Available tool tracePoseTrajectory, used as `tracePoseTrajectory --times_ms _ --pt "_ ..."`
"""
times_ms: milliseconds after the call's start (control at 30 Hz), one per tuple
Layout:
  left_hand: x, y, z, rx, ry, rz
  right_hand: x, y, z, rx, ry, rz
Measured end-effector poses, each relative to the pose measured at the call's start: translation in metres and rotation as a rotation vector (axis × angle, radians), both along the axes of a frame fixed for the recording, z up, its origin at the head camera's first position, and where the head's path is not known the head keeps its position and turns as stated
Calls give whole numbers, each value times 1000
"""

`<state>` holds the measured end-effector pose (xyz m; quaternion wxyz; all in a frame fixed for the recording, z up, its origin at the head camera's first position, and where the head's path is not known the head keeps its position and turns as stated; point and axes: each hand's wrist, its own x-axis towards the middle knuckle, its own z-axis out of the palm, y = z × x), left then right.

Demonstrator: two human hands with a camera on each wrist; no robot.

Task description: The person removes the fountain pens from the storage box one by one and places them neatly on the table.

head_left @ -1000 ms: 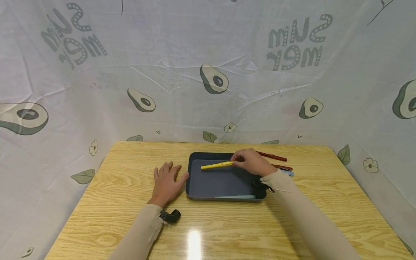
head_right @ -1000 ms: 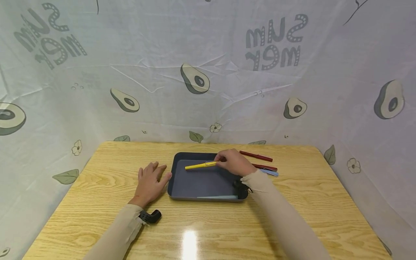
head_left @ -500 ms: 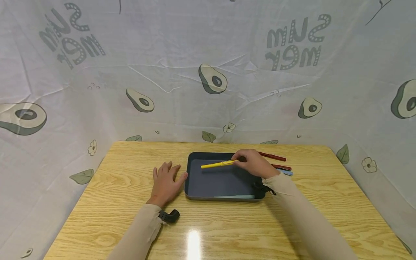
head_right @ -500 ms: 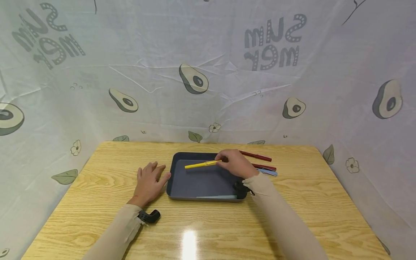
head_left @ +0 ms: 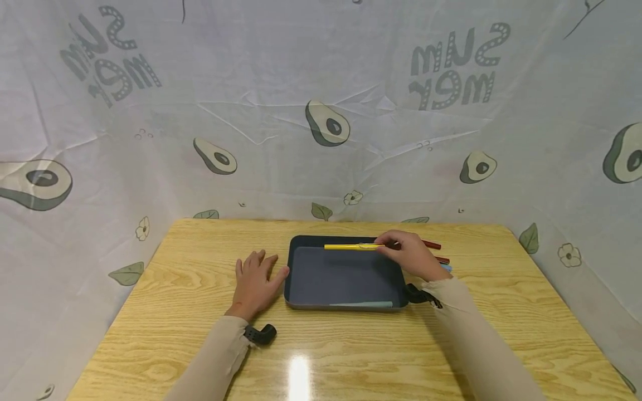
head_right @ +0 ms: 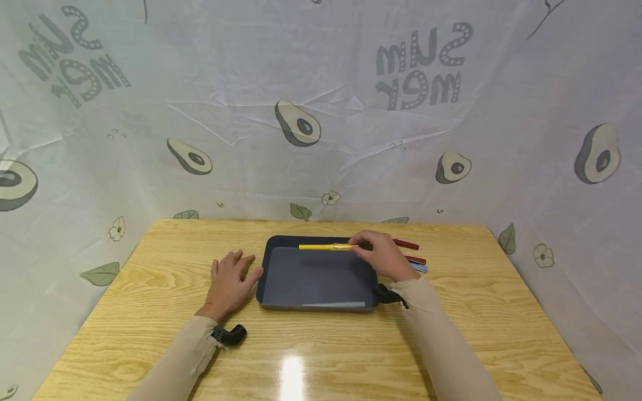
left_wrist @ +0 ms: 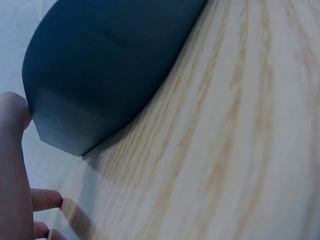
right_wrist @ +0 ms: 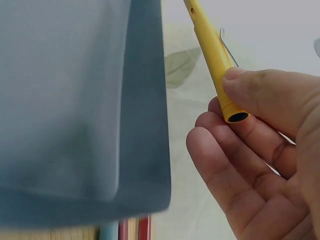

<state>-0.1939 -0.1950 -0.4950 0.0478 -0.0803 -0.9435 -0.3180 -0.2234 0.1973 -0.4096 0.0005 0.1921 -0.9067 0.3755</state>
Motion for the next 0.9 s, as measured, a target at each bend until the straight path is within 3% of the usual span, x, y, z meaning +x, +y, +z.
tracePoseTrajectory --times_ms 633,900 --pt "0 -1 -2 -18 2 -11 24 45 -5 -105 14 -147" --pt "0 0 -3 -13 13 -6 29 59 -8 -82 71 -220"
